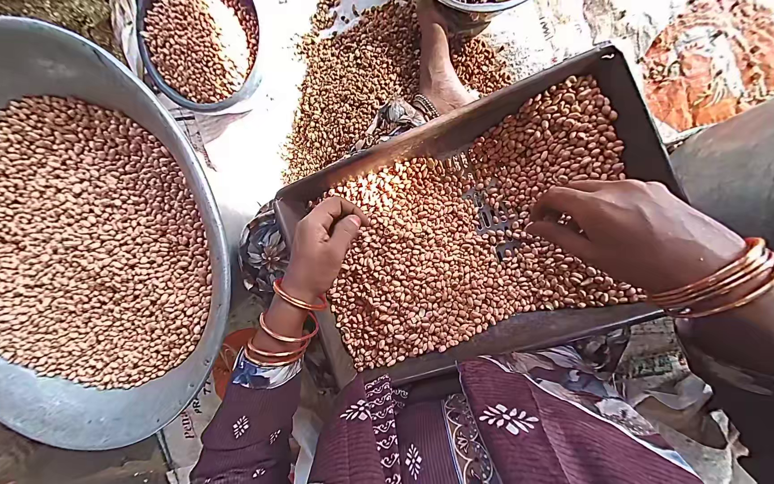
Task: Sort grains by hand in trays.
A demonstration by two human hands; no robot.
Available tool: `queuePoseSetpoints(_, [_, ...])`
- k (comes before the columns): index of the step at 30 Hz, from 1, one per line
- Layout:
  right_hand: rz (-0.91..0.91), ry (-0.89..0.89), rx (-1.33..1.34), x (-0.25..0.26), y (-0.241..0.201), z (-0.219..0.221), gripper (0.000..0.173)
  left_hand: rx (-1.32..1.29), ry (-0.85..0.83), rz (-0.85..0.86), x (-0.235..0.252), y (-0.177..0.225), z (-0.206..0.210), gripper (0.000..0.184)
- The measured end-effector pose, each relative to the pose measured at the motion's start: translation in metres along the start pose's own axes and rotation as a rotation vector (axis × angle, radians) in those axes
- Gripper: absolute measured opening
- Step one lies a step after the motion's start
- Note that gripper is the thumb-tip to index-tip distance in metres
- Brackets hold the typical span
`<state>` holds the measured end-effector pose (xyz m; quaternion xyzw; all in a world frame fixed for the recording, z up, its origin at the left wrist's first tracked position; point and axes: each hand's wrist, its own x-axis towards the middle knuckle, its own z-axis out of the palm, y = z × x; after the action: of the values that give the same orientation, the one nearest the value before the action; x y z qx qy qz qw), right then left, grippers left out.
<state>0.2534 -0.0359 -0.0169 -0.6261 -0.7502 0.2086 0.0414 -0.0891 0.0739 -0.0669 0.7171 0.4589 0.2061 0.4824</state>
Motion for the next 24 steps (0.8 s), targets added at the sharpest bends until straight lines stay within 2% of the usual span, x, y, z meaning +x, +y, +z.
queuePoseSetpoints(1, [0.005, -0.01, 0.002, 0.0, 0.0, 0.001, 0.016, 0.199, -0.006, 0.075, 0.001, 0.002, 0.003, 0.014])
queuePoseSetpoints(3, [0.018, -0.022, -0.004, 0.0, -0.001, 0.005, 0.016, 0.459, 0.002, 0.251, 0.005, -0.004, 0.011, 0.016])
queuePoseSetpoints(5, [0.034, -0.028, -0.012, 0.0, -0.003, 0.008, 0.016, 0.562, 0.019, 0.324, 0.007, -0.009, 0.016, 0.017])
queuePoseSetpoints(8, [0.034, -0.023, -0.012, -0.001, -0.004, 0.007, 0.015, 0.577, 0.028, 0.305, 0.005, -0.008, 0.019, 0.015])
queuePoseSetpoints(10, [0.032, -0.019, -0.016, -0.001, -0.003, 0.004, 0.018, 0.416, 0.064, 0.206, 0.004, -0.005, 0.015, 0.012])
queuePoseSetpoints(12, [0.021, 0.004, -0.021, -0.002, -0.002, 0.002, 0.017, 0.025, 0.112, 0.053, 0.007, -0.002, 0.005, 0.008])
queuePoseSetpoints(14, [0.015, 0.009, -0.021, -0.001, -0.001, 0.003, 0.017, -0.351, 0.102, -0.025, 0.017, -0.007, -0.005, 0.017])
queuePoseSetpoints(15, [0.019, 0.002, -0.02, -0.001, -0.001, 0.004, 0.017, -0.375, 0.085, -0.031, 0.02, -0.009, -0.009, 0.018])
queuePoseSetpoints(17, [0.023, -0.011, -0.015, 0.001, -0.002, 0.007, 0.017, -0.098, 0.083, 0.003, 0.021, -0.01, -0.011, 0.011])
queuePoseSetpoints(20, [0.026, -0.021, -0.011, 0.001, -0.004, 0.009, 0.016, 0.452, 0.028, 0.14, 0.013, -0.003, -0.007, 0.014])
queuePoseSetpoints(24, [0.045, 0.012, -0.021, -0.001, -0.004, 0.001, 0.017, 0.649, 0.0, 0.217, 0.013, -0.002, 0.005, 0.016])
